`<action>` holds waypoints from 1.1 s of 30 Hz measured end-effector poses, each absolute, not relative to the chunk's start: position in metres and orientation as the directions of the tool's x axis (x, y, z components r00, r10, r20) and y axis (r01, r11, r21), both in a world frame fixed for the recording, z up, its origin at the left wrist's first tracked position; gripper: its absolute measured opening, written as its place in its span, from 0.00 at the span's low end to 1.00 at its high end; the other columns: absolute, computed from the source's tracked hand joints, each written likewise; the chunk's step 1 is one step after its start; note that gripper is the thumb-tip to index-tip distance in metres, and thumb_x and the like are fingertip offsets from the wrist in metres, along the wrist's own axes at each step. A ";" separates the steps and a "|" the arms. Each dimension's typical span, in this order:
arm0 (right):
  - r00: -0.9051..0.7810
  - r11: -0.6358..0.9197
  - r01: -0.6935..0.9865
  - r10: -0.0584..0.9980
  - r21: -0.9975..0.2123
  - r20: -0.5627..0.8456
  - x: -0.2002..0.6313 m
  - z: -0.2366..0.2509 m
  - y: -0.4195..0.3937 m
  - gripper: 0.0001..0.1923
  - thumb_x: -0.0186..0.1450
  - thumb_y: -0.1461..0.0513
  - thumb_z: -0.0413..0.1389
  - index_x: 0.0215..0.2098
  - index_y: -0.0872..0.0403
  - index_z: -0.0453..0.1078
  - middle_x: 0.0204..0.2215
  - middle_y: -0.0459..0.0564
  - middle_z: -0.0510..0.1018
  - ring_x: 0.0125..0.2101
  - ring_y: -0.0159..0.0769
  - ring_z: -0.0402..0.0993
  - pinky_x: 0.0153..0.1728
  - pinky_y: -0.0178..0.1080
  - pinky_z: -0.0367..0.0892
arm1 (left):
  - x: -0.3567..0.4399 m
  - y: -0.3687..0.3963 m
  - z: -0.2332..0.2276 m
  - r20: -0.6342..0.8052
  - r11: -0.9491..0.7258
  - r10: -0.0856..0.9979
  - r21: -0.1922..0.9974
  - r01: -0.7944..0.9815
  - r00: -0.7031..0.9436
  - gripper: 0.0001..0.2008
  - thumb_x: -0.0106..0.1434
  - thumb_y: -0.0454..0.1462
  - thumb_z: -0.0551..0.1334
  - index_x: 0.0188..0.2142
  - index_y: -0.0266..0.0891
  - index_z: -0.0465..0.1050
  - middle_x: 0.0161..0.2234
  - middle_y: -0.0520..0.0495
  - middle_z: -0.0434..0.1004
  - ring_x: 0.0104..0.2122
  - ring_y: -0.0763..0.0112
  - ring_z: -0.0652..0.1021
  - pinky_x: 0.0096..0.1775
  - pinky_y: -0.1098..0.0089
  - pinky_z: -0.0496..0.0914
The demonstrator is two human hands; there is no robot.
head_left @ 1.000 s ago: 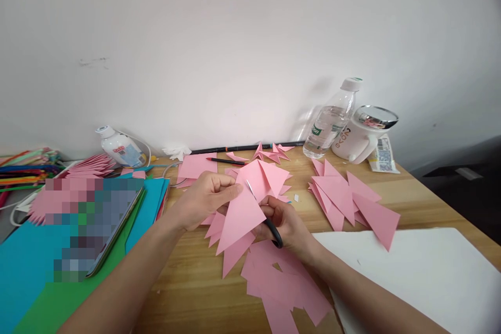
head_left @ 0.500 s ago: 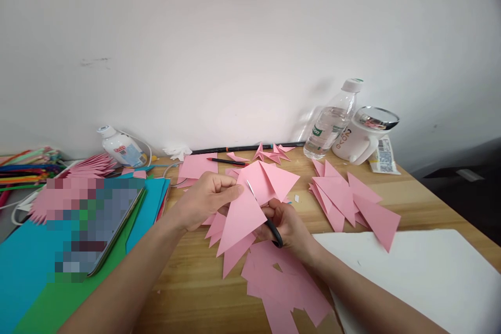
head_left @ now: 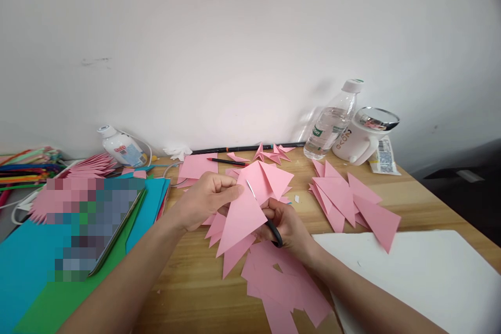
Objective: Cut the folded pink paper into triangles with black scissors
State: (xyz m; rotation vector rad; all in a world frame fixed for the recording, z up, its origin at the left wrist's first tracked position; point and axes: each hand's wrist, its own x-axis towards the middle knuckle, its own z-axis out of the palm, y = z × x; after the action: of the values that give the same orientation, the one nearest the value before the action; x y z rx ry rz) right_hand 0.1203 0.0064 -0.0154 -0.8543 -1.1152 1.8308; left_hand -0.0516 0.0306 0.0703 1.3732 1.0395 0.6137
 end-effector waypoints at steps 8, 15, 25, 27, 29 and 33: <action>-0.442 -0.240 -0.277 0.892 -0.930 -0.099 0.121 -0.014 0.006 0.17 0.45 0.60 0.66 0.24 0.55 0.61 0.14 0.40 0.70 0.14 0.26 0.62 0.19 0.32 0.62 | -0.051 0.030 0.074 -0.242 0.150 0.864 0.961 0.232 0.442 0.17 0.58 0.41 0.56 0.17 0.36 0.56 0.18 0.56 0.57 0.19 0.81 0.63 0.22 0.78 0.63; -0.421 -0.259 -0.255 0.897 -0.932 -0.135 0.121 -0.013 0.007 0.18 0.43 0.60 0.67 0.24 0.55 0.62 0.15 0.40 0.71 0.14 0.26 0.63 0.18 0.31 0.61 | -0.051 0.030 0.072 -0.216 0.129 0.906 0.960 0.250 0.363 0.17 0.57 0.45 0.56 0.20 0.35 0.60 0.21 0.55 0.61 0.22 0.78 0.67 0.27 0.74 0.68; -0.387 -0.292 -0.284 0.906 -0.913 -0.170 0.121 -0.010 0.010 0.17 0.37 0.70 0.65 0.23 0.56 0.65 0.18 0.41 0.71 0.21 0.30 0.68 0.23 0.31 0.65 | -0.047 0.029 0.068 -0.213 0.074 0.882 0.944 0.323 0.420 0.19 0.59 0.44 0.54 0.16 0.35 0.58 0.18 0.55 0.56 0.19 0.80 0.63 0.23 0.74 0.65; -0.395 -0.302 -0.262 0.900 -0.917 -0.184 0.121 -0.010 0.010 0.13 0.38 0.69 0.64 0.21 0.57 0.68 0.19 0.44 0.73 0.22 0.32 0.69 0.23 0.33 0.65 | -0.047 0.029 0.068 -0.197 0.060 0.889 0.945 0.321 0.412 0.19 0.59 0.43 0.54 0.16 0.35 0.57 0.18 0.55 0.55 0.19 0.79 0.62 0.23 0.75 0.64; -0.402 -0.301 -0.256 0.897 -0.918 -0.182 0.121 -0.010 0.010 0.10 0.39 0.69 0.63 0.20 0.58 0.69 0.20 0.46 0.74 0.23 0.34 0.69 0.24 0.34 0.66 | -0.048 0.028 0.068 -0.188 0.049 0.893 0.944 0.327 0.408 0.19 0.59 0.43 0.54 0.16 0.35 0.57 0.18 0.55 0.54 0.19 0.79 0.62 0.23 0.75 0.64; -0.396 -0.268 -0.274 0.907 -0.923 -0.146 0.121 -0.010 0.009 0.09 0.39 0.70 0.63 0.20 0.58 0.70 0.20 0.46 0.74 0.23 0.34 0.69 0.24 0.34 0.67 | -0.047 0.027 0.068 -0.178 0.034 0.907 0.934 0.354 0.383 0.19 0.59 0.42 0.54 0.16 0.36 0.54 0.18 0.55 0.53 0.19 0.79 0.62 0.23 0.74 0.64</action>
State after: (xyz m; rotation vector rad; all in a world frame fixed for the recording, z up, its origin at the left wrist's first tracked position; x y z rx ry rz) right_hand 0.1213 0.0089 -0.0102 -0.9032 -1.1039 1.7844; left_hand -0.0466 0.0272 0.0685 1.5388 1.1711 0.6270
